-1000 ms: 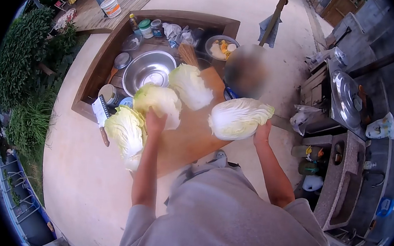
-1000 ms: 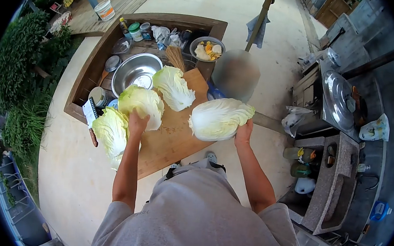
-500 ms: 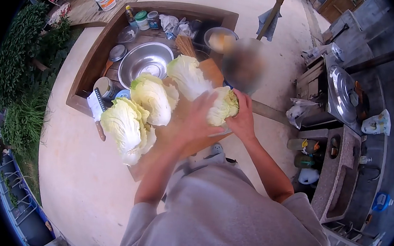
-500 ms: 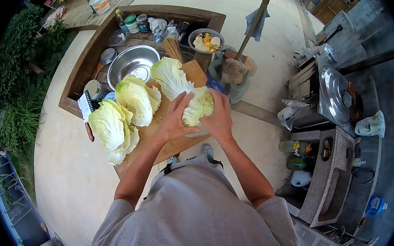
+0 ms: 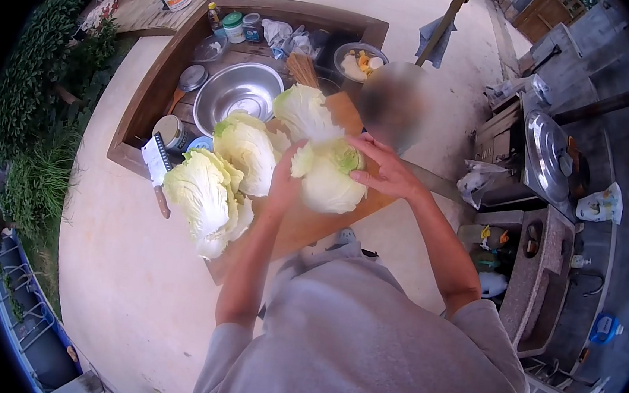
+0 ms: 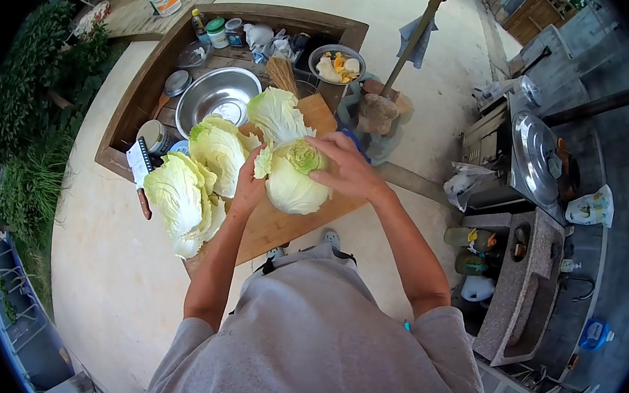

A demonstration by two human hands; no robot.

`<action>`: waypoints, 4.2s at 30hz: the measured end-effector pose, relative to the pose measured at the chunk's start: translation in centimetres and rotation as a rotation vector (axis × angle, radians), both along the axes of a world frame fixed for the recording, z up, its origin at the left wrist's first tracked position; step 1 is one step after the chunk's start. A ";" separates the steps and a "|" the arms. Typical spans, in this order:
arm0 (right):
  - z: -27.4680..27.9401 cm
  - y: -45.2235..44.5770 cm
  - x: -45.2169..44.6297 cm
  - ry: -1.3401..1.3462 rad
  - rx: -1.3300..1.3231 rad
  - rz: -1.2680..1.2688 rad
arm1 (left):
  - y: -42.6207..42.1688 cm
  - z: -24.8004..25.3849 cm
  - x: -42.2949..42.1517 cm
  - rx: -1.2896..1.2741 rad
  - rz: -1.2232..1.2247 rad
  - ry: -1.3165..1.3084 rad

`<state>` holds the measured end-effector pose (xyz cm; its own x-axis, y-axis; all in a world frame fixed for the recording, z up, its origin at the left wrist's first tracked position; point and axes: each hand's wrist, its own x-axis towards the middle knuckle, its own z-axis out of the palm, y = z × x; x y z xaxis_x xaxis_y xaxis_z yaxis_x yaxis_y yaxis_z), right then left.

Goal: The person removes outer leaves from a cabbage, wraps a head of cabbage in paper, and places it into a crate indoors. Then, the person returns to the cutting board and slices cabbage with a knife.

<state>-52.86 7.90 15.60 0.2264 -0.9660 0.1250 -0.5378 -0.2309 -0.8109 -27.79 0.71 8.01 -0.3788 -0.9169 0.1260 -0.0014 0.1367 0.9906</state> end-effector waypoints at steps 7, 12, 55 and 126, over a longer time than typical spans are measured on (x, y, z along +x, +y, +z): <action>-0.6 -0.9 3.3 0.083 -0.096 -0.076 | 2.8 2.6 2.0 -0.045 0.423 -0.044; -2.2 -1.2 3.4 -0.160 -0.036 -0.077 | 5.2 3.6 1.8 -0.130 0.110 -0.236; -13.5 2.0 -7.1 -1.166 0.103 -0.716 | 7.5 -4.3 4.7 -0.171 0.443 -0.182; -12.1 -0.3 -10.1 -1.005 0.229 -0.381 | -3.1 2.4 6.3 -0.778 -0.347 -0.983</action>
<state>-62.91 7.62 3.53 -0.1962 -0.9748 -0.1062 0.3884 0.0222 -0.9212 -21.45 -2.36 10.43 -0.8172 -0.5653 0.1126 -0.5258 0.8111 0.2564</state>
